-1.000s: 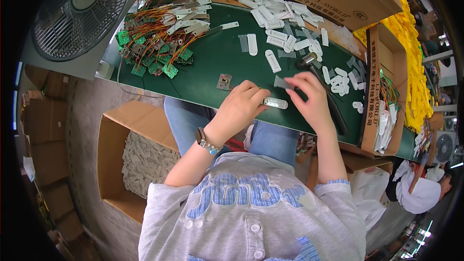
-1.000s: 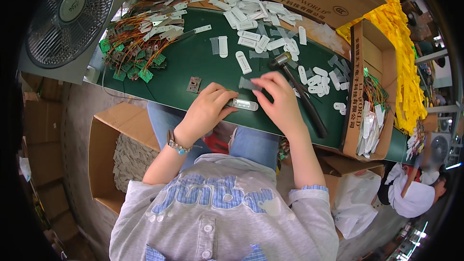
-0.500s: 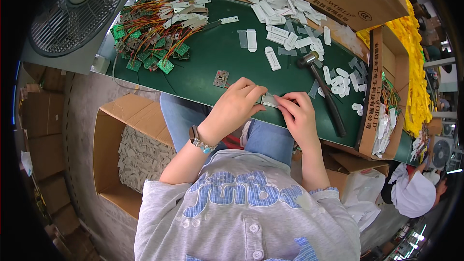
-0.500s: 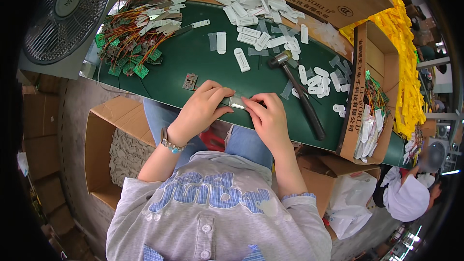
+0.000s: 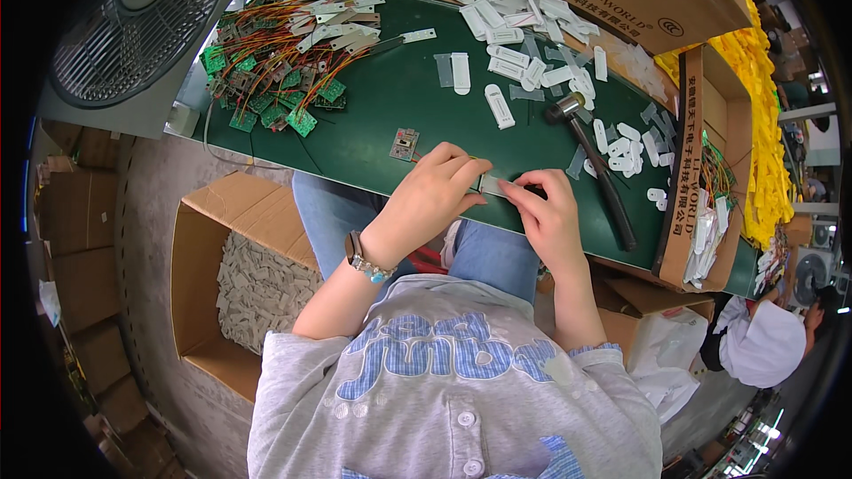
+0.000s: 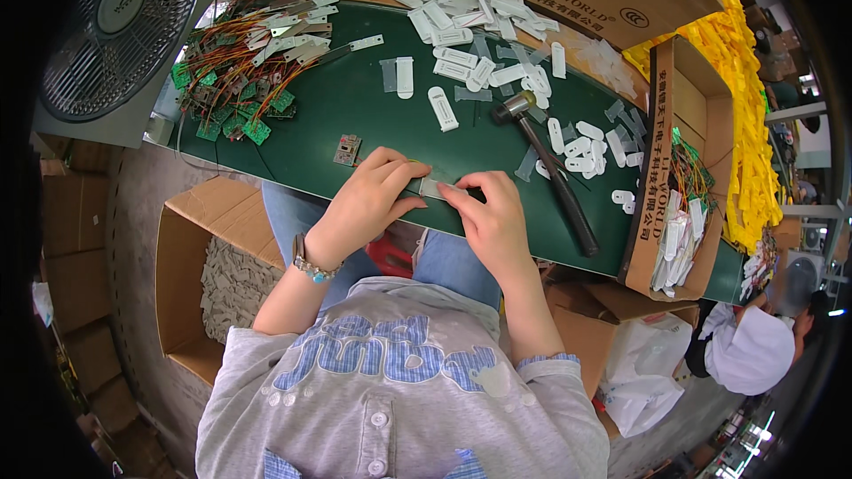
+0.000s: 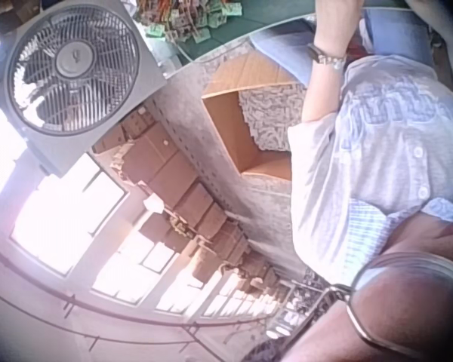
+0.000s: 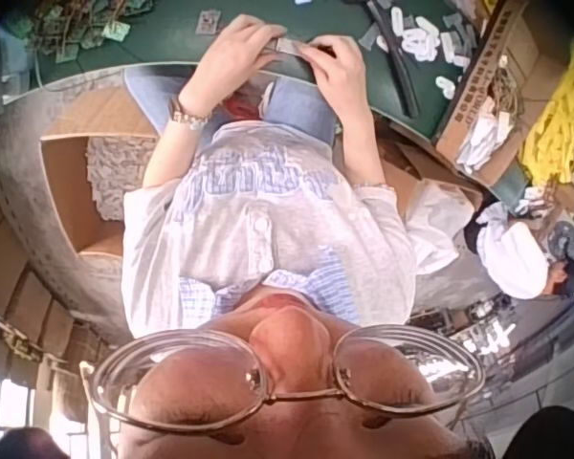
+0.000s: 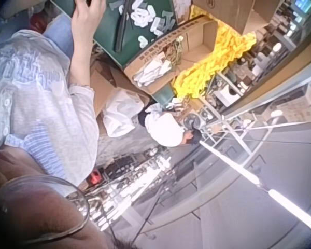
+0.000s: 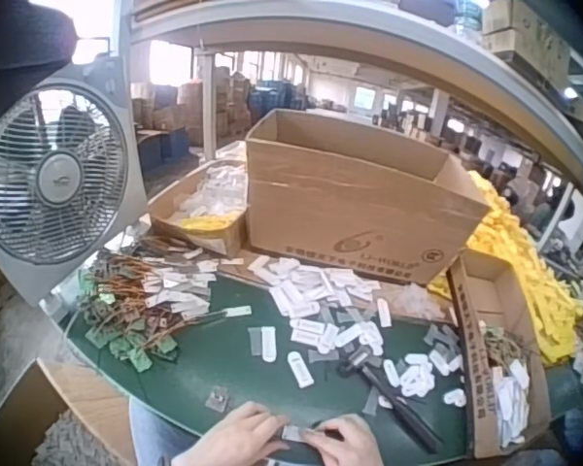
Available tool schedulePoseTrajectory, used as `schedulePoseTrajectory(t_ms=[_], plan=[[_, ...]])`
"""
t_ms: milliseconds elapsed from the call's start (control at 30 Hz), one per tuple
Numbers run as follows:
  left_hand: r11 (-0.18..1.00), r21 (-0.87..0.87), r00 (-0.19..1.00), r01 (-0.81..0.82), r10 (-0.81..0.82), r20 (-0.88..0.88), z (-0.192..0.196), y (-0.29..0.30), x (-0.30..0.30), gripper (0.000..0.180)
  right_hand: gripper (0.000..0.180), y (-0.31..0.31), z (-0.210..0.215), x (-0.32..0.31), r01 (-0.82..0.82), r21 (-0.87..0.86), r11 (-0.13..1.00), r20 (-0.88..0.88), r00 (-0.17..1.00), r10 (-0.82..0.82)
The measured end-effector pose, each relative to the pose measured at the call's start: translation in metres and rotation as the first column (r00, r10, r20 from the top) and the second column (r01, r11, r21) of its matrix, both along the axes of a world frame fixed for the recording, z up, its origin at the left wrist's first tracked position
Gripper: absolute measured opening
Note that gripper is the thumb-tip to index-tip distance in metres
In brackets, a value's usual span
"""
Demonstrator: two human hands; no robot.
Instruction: Assembling small electronic modules by placing circuit boards into plastic housings and securing them with a mallet.
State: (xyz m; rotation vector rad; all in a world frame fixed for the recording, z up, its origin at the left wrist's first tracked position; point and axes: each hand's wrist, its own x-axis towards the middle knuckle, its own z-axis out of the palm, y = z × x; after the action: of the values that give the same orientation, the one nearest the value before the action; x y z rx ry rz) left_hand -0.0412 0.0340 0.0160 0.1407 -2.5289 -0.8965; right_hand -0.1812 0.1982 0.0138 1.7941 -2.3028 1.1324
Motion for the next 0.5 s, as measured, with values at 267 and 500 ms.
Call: schedulePoseTrajectory(t_ms=[267,500], plan=[[1.000,0.000,1.000,-0.008,0.008,-0.007,-0.002,0.001,0.000,0.043,0.035,-0.002,0.002,0.005,0.002,0.007,1.000,-0.120,0.993,-0.001],[0.999,-0.037,0.999,0.034,-0.035,-0.023,-0.005,-0.001,-0.001,0.033,0.037,-0.001,-0.002,0.012,0.034,0.020,0.999,-0.175,0.984,-0.030]])
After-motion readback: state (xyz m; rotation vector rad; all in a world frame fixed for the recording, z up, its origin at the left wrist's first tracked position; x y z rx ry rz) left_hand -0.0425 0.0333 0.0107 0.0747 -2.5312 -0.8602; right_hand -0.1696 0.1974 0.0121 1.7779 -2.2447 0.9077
